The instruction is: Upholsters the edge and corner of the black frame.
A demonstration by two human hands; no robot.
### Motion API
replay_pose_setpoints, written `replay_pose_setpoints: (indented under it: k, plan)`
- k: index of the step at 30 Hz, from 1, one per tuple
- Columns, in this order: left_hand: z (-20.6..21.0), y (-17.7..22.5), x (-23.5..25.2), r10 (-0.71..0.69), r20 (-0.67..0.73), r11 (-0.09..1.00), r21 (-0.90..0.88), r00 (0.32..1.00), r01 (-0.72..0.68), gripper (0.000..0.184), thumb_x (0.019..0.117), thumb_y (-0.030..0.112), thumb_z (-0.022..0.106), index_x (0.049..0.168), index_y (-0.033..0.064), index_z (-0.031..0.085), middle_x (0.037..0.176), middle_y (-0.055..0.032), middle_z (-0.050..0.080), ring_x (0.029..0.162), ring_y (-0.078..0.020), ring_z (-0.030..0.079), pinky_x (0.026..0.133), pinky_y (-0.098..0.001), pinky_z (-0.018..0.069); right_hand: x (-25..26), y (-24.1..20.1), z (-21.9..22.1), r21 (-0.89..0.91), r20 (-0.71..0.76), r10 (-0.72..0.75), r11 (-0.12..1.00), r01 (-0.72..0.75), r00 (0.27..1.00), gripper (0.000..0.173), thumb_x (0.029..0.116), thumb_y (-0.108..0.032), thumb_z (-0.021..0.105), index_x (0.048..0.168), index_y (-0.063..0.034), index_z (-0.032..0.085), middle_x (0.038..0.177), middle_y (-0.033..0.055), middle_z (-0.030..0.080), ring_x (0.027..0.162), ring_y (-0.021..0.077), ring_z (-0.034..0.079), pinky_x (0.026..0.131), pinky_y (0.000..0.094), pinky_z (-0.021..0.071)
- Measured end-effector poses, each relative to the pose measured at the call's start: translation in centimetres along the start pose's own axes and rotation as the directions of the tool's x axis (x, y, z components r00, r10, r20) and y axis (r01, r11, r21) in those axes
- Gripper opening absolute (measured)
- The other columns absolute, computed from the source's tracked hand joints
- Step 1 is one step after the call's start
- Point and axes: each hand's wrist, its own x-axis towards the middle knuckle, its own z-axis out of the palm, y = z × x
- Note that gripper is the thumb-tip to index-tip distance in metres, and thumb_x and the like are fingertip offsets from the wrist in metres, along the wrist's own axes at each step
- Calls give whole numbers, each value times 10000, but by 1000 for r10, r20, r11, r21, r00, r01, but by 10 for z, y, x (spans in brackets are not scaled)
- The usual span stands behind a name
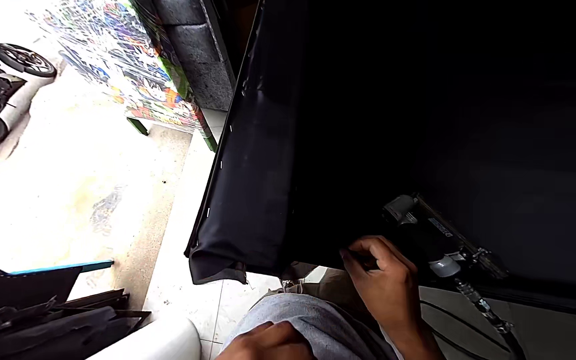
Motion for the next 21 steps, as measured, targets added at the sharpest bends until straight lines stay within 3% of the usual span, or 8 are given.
replay_pose_setpoints:
  k: [3,6,10,12,14,18,20,21]
  plan:
    - [77,-67,19,-268,-49,783,-593,962,188,594,1012,314,647,1492,7,481,1027,-48,729,848,-141,698,757,-329,612,9,17,9,-57,232,-30,997,45,972,90,844,-264,751,867,-177,747,863,-58,695,759,65,671,673,286,606]
    - [127,-89,32,-569,-240,661,-703,786,264,717,1000,289,663,1565,3,327,1022,-9,747,812,-132,713,727,-320,623,18,23,27,-37,485,-76,994,107,871,253,898,-396,744,947,-150,770,870,-8,709,784,137,688,710,385,613]
    - [160,-89,58,-828,-495,554,-796,265,243,422,990,186,664,1335,-43,586,794,-44,753,556,-125,655,510,-263,551,30,26,42,-30,720,-150,969,246,678,514,889,-602,704,1123,-149,768,1001,46,729,943,226,710,797,467,610]
    - [170,-99,76,-859,-511,503,-842,7,195,278,947,146,732,1177,-10,712,699,-72,730,486,-138,622,452,-269,517,36,29,43,2,772,-237,929,371,590,346,950,-477,692,1021,-151,783,916,45,732,884,226,718,750,456,611]
    - [175,-113,93,-822,-531,508,-847,-204,155,160,872,161,825,972,41,787,610,-68,689,440,-136,589,424,-283,499,41,39,42,54,734,-340,892,449,588,197,961,-301,709,873,-138,776,786,30,715,766,207,717,667,428,606]
    - [180,-134,114,-718,-526,574,-818,-455,38,225,801,182,891,685,75,730,524,-50,616,367,-108,466,363,-276,388,48,64,37,105,582,-486,840,532,652,150,884,-204,726,767,-111,733,718,31,671,675,198,686,560,399,574]
    - [181,-138,117,-706,-505,581,-814,-497,3,283,818,198,879,645,69,696,500,-49,583,360,-107,449,361,-276,380,47,63,37,151,584,-472,862,483,660,232,895,-342,739,881,-111,749,806,30,690,712,184,686,592,385,584]
    - [181,-138,118,-709,-495,579,-815,-503,-14,291,824,201,875,642,63,694,500,-55,580,363,-109,441,365,-279,371,45,58,38,163,632,-446,876,454,634,391,889,-460,756,1011,-89,754,903,67,704,779,221,698,642,424,601]
